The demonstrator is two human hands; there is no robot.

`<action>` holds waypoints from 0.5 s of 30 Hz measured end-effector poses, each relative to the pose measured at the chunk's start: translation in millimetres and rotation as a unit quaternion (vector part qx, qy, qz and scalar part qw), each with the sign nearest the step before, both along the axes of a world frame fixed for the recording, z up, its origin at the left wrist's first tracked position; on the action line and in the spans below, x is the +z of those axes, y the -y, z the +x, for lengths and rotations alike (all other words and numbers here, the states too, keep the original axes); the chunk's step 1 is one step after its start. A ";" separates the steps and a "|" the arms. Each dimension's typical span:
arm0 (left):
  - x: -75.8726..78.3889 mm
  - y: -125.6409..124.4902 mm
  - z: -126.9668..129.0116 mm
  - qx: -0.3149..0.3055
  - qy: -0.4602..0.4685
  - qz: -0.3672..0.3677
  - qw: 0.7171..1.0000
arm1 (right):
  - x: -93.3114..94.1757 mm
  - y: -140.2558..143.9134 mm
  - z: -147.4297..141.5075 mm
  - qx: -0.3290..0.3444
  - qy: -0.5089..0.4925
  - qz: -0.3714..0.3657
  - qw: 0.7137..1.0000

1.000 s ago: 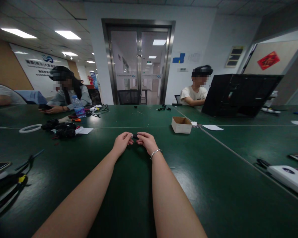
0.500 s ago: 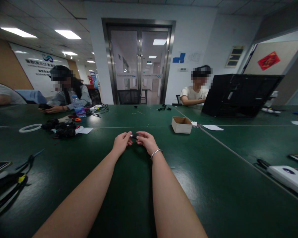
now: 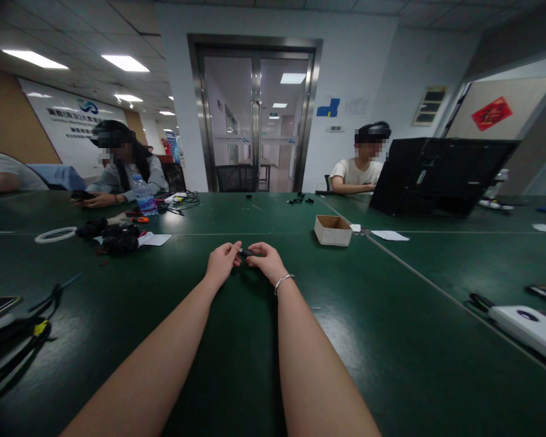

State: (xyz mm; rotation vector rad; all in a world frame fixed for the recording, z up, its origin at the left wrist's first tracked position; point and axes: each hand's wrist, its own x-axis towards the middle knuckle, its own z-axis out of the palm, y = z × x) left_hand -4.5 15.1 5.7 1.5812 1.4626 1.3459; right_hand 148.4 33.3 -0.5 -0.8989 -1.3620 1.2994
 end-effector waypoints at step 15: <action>5.1 12.8 7.4 -0.009 -0.128 -0.049 0.990 | 4.1 13.8 -20.6 -0.011 0.062 -0.034 0.997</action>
